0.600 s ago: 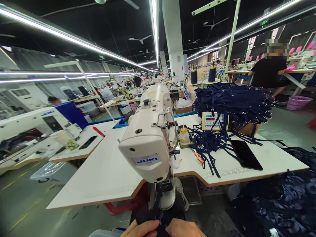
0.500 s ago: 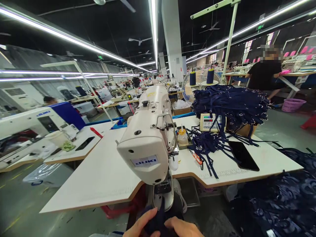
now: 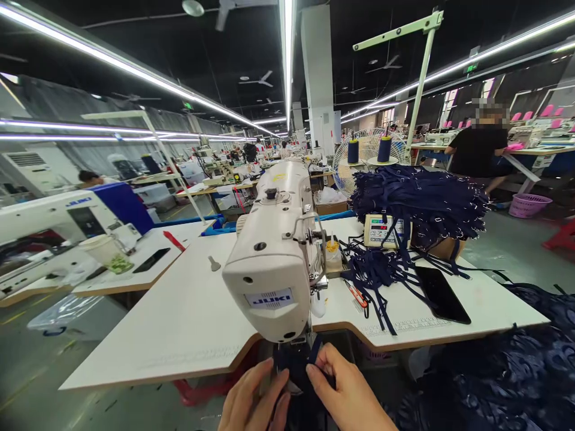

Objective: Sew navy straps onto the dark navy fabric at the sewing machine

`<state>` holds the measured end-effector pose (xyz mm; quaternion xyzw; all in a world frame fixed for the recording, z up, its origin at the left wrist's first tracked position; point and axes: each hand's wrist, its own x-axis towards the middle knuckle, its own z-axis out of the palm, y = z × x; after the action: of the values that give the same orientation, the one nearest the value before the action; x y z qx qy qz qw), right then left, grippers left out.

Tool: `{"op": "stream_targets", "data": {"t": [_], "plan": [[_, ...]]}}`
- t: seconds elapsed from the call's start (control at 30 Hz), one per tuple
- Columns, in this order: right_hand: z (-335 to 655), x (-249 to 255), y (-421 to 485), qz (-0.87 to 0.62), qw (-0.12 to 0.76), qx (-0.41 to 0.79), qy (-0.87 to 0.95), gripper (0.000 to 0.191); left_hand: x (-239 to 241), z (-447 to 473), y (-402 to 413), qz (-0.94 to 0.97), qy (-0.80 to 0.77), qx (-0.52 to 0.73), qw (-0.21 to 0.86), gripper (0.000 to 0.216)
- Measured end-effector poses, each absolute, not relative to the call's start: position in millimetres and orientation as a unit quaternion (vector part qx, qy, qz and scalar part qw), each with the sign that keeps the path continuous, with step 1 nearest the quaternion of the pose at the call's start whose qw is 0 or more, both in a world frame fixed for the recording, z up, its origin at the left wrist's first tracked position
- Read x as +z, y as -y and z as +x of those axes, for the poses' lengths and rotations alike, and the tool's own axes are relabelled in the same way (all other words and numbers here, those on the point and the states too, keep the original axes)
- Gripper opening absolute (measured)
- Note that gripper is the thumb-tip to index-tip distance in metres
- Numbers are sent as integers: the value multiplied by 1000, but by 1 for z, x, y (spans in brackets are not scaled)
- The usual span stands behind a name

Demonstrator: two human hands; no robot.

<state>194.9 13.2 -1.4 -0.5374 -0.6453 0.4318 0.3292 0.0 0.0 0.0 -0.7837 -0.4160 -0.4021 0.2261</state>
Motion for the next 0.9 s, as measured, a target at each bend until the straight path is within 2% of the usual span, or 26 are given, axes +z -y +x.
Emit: {"op": "stream_targets", "data": {"t": [0.1, 0.2, 0.3, 0.5, 0.9], "plan": [[197, 4, -20, -534, 300, 442, 655, 22, 5, -4, -8, -839, 321, -321, 299, 25], [202, 7, -22, -522, 335, 450, 643, 18, -1, -4, -12, -854, 314, -269, 315, 25], [208, 5, -21, -508, 378, 423, 648, 23, -16, -1, -11, -832, 351, -318, 289, 23], [211, 2, -25, -506, 362, 400, 673, 36, -31, 12, -2, -788, 419, -374, 254, 31], [199, 18, -41, -471, 354, 343, 732, 30, -35, 19, -4, -759, 448, -384, 276, 31]]}}
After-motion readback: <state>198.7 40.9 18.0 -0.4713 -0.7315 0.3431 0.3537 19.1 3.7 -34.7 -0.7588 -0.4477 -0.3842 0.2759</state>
